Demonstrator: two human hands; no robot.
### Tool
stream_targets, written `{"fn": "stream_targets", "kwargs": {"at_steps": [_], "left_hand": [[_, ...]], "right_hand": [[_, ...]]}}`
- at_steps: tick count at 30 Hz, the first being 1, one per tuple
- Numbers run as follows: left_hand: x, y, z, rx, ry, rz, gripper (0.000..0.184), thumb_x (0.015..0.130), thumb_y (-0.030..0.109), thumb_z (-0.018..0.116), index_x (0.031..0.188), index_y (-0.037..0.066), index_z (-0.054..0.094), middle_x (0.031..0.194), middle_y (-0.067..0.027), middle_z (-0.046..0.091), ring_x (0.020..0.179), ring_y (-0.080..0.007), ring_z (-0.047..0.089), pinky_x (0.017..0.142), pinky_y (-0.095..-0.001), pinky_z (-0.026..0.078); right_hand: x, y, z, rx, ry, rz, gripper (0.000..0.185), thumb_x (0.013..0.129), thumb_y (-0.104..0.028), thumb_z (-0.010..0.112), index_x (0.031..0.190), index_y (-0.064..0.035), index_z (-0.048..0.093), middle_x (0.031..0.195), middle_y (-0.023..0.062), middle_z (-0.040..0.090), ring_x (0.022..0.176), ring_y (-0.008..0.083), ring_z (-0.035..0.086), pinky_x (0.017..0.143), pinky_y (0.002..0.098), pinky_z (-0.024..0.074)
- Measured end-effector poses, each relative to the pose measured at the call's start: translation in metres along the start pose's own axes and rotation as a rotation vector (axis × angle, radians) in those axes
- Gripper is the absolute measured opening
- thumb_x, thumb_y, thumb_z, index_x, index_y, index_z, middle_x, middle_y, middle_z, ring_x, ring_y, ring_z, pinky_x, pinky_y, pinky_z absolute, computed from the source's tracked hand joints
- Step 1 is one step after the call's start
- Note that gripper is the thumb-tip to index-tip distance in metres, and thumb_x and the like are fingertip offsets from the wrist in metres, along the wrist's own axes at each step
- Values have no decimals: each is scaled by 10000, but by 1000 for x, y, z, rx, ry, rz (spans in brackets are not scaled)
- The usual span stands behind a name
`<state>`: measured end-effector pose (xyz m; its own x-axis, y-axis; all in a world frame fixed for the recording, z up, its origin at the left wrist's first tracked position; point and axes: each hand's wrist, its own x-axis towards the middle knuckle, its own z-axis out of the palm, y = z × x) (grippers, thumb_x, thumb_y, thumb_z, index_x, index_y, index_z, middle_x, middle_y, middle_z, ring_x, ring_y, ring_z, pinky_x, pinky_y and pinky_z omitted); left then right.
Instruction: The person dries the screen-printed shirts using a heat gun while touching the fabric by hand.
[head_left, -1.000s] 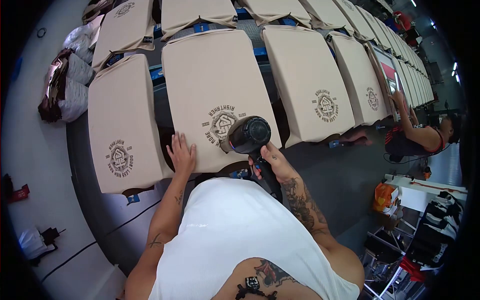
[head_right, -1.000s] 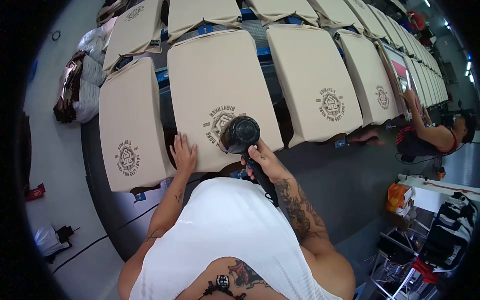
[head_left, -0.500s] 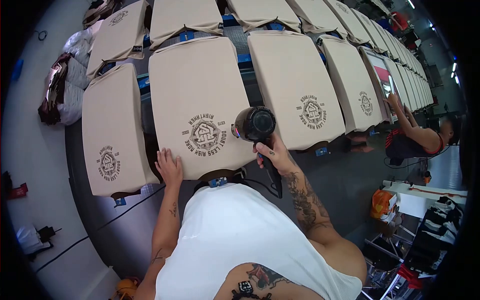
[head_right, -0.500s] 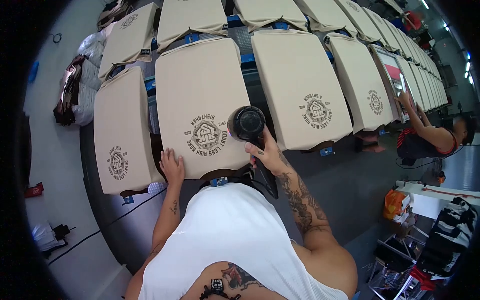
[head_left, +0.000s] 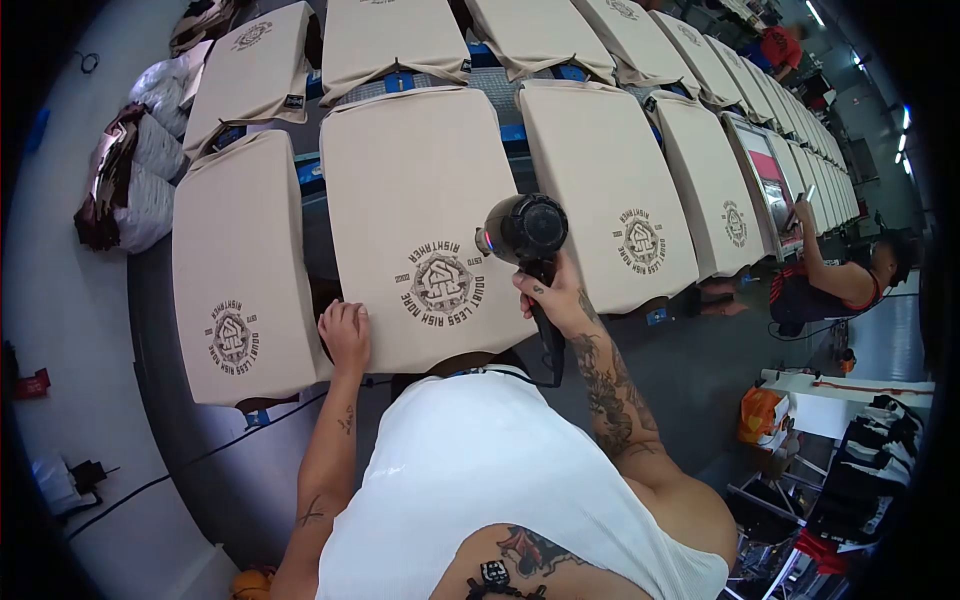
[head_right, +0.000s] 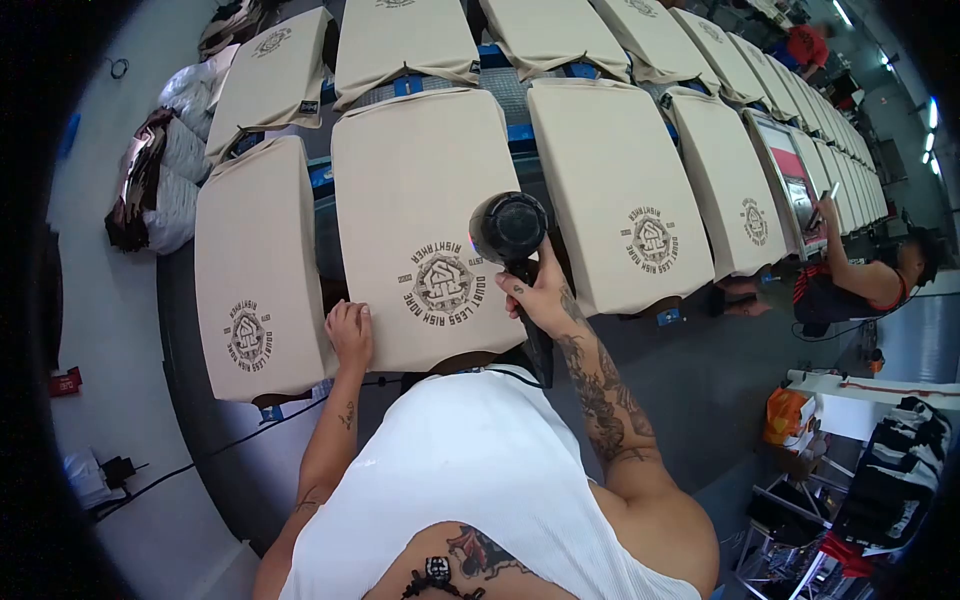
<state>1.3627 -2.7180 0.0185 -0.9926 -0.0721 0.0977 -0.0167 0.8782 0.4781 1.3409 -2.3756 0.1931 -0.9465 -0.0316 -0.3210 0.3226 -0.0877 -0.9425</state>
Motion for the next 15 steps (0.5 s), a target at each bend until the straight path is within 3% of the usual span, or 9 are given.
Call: {"fn": "stream_targets", "kwargs": {"at_steps": [4,6,7,9,13,15], "left_hand": [[-6,8,4,-109,147,-1,242,934,245,553,1061,71,664,1268,-134,540,1267,-315,439,1088,-508,256],[-11,9,14,-55,237,-97,272,923,246,565,1112,69,647,1349,-165,469,1290,-322,410,1092,-504,250],[-9,12,17,-58,233,-102,272,923,246,565,1112,69,647,1349,-165,469,1290,-322,410,1092,-504,250],[-13,15,19,6,191,-53,298,916,247,570,1150,72,627,1398,-162,427,1318,-323,382,1098,-506,241],[-10,16,18,11,136,2,309,913,245,573,1165,69,613,1413,-169,412,1339,-330,364,1101,-522,233],[-8,15,19,25,113,15,305,910,245,575,1158,71,613,1419,-175,407,1354,-337,350,1101,-542,228]], "right_hand": [[23,0,27,-1,-126,6,584,868,-18,658,1344,-51,322,839,71,569,534,125,578,450,267,497],[21,-3,44,-18,-230,30,602,878,-16,647,1371,-50,302,831,72,578,573,124,591,479,270,510],[18,1,50,-11,-278,33,590,880,-20,646,1364,-44,309,833,72,581,587,123,595,489,268,514],[6,3,55,-10,-390,168,755,859,13,626,1471,-95,198,923,120,583,582,120,580,481,271,503],[-29,27,36,33,-523,205,728,862,45,607,1466,-86,222,953,101,593,656,115,591,551,261,518],[-52,21,28,-19,-450,176,708,855,42,611,1453,-74,250,959,95,595,689,109,591,568,255,516]]}}
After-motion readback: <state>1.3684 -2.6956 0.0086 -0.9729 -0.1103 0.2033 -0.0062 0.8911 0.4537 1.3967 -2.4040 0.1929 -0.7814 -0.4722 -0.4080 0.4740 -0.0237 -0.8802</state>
